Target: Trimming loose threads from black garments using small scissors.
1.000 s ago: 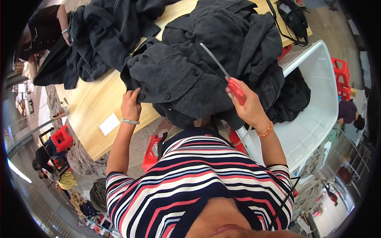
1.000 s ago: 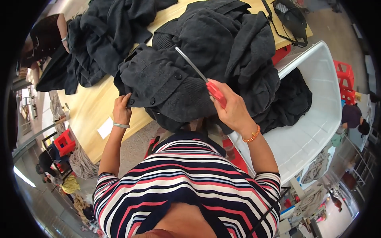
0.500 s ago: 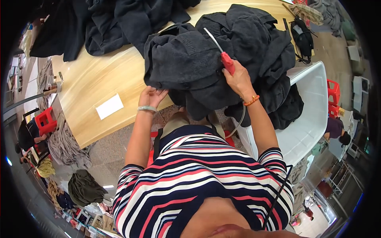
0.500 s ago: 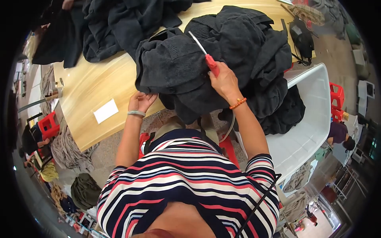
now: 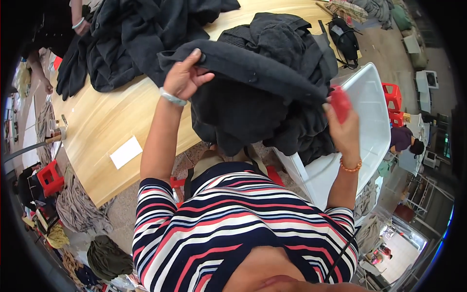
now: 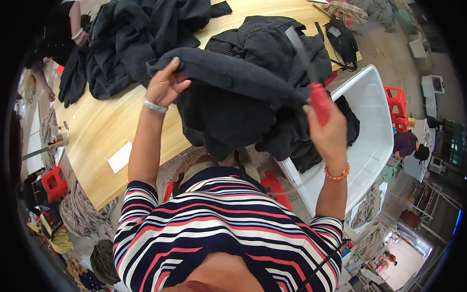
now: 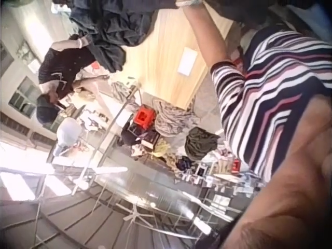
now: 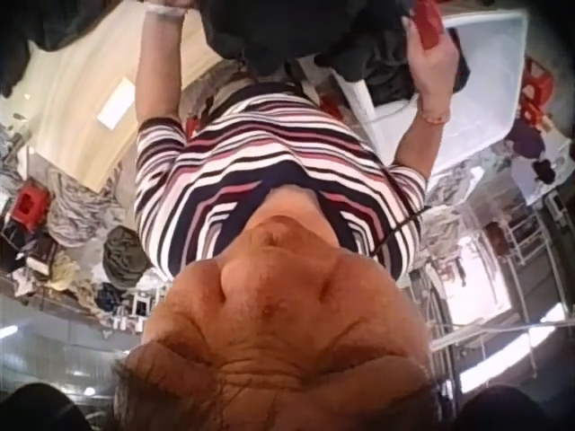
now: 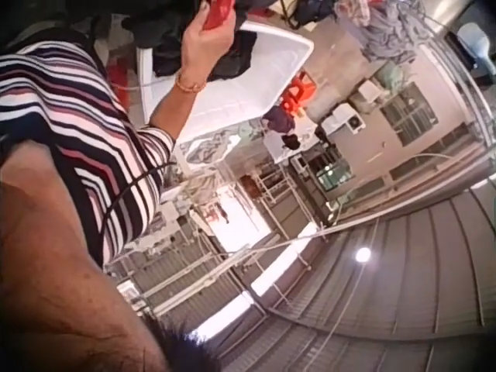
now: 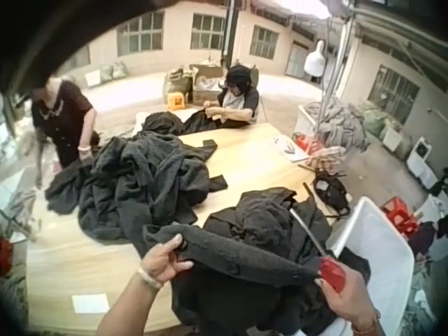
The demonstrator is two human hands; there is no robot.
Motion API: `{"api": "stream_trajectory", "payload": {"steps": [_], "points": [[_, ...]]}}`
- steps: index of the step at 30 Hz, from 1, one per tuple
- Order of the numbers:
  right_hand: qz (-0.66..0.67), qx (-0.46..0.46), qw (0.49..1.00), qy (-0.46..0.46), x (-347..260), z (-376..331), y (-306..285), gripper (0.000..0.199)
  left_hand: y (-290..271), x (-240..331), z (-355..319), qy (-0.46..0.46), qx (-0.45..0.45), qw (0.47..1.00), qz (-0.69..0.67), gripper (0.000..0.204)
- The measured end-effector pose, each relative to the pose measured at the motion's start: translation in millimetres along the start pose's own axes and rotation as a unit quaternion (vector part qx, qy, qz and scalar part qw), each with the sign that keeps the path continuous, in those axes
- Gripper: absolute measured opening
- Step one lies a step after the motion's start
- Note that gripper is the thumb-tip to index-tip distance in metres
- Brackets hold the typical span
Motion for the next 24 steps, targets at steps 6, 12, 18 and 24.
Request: {"api": "stream_trajectory", "payload": {"steps": [6,12,18,24], "points": [[-0.107,-0.239,0.965,-0.013,21.9,-46.7,82.8,0.026,-28.0,-62.0,19.5,-0.052,-0.009,0.968,-0.246,0.029],[-0.155,-0.265,0.948,-0.087,-22.4,-35.9,114.0,0.024,-36.7,-67.3,22.4,0.01,0.052,0.975,-0.218,0.03],[-0.155,-0.291,0.939,-0.097,-44.5,-36.0,128.3,0.025,-41.8,-75.7,28.8,-0.001,0.056,0.977,-0.205,0.026],[-0.121,-0.255,0.958,-0.051,-21.6,-60.9,109.8,0.027,-3.6,-123.9,23.8,-0.108,0.07,0.971,-0.203,0.014]]}}
Point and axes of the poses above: each hand's wrist, its own z-axis towards the middle knuckle, its own y-axis out of the palm, x = y × z, the point moved 8 cm from there along z, towards the middle knuckle, and after that the axes turned 14 degrees about -z, right-handed, at the moved point
